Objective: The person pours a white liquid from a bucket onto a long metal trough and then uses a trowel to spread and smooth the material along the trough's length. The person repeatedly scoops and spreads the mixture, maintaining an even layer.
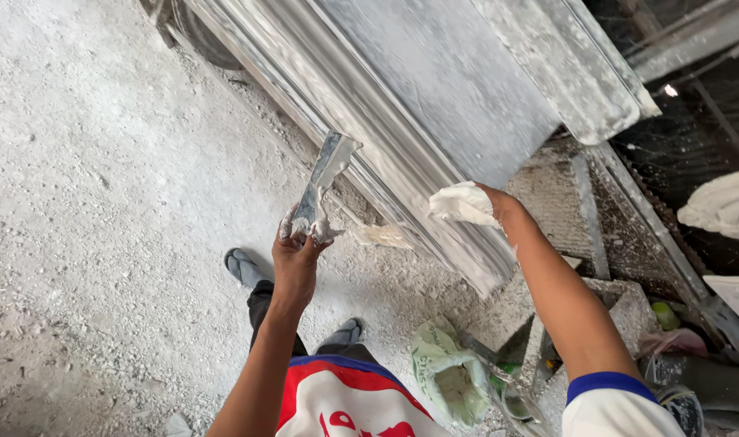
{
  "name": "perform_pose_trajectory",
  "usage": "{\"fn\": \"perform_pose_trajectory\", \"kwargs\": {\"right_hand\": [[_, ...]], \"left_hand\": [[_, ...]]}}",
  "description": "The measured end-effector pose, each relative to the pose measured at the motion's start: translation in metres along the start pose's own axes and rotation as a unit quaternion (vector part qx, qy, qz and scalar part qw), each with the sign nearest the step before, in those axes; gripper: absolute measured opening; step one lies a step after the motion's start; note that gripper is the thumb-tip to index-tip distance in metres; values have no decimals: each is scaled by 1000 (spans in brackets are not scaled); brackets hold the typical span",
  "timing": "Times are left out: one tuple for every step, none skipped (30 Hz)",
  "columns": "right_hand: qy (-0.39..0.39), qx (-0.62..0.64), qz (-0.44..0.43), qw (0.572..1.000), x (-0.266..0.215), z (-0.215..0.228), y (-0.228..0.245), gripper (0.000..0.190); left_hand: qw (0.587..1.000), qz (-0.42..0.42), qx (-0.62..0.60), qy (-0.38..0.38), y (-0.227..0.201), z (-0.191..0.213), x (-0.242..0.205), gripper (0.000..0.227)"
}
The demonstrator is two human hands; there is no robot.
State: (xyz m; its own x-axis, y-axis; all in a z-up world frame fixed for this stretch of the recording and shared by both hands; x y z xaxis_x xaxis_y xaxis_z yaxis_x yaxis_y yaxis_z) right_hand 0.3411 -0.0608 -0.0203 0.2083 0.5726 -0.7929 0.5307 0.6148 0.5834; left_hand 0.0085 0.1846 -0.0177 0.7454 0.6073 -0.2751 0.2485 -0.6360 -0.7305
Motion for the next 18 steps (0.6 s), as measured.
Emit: {"fn": "perform_pose_trajectory", "kwargs": {"right_hand": [[-7,-2,-3,1000,10,-9,11,37],[-15,-4,-10,1000,17,-19,21,37],[-30,-20,-12,999,27,-27,39,39],[-46,-36,-14,998,35,-35,56,40],[-57,-54,-18,997,47,-44,74,42],[-68,-73,-22,995,59,-51,91,43],[-87,-107,-38,990,75,-58,106,42],[-107,-140,-54,983,90,-62,120,41],[-128,-168,-71,975,100,-65,126,40],[-130,-145,-61,979,110,-68,132,41],[-131,-123,-48,983,120,-69,140,42],[-132,-101,-35,985,131,-70,149,43],[-132,-81,-23,988,143,-75,159,45],[-131,-60,-12,990,154,-82,169,47],[-129,-41,2,991,166,-91,184,50],[-109,-89,-6,990,178,-105,199,43],[-89,-138,-13,986,189,-121,215,37],[-70,-186,-20,980,198,-137,234,33]], "left_hand": [[1000,2,5,2,-10,9,12,56],[1000,7,-1,-5,-21,19,22,56],[1000,7,-7,-9,-34,27,38,56],[1000,6,-12,-14,-49,36,54,57],[1000,2,-10,-15,-66,44,68,56],[1000,-2,-8,-17,-82,52,82,56],[1000,-7,-2,-20,-101,63,96,55],[1000,-14,0,-25,-120,74,110,55],[1000,-14,5,-28,-138,86,122,55],[999,-15,9,-31,-155,96,132,55],[999,-24,16,-33,-171,105,144,54],[999,-33,23,-35,-187,114,155,54],[998,-42,29,-39,-201,123,163,53],[997,-44,28,-49,-214,131,169,53],[997,-49,27,-58,-227,139,177,54],[996,-53,26,-68,-238,146,184,54],[995,-56,24,-76,-249,151,191,55],[994,-59,23,-84,-258,156,198,55]]}}
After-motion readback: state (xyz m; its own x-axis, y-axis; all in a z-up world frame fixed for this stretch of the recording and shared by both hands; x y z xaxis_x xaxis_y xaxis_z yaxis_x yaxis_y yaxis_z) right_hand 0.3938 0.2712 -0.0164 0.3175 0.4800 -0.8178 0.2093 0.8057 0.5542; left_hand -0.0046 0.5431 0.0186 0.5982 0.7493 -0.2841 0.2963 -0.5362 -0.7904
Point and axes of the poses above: each hand's wrist, its own x-axis towards the middle knuckle, its own z-axis out of the back of the hand, y = z × x, the point moved 4 cm from there along x, towards the middle knuckle, and after that the axes turned 1 degree about y, right-handed, at the moved point
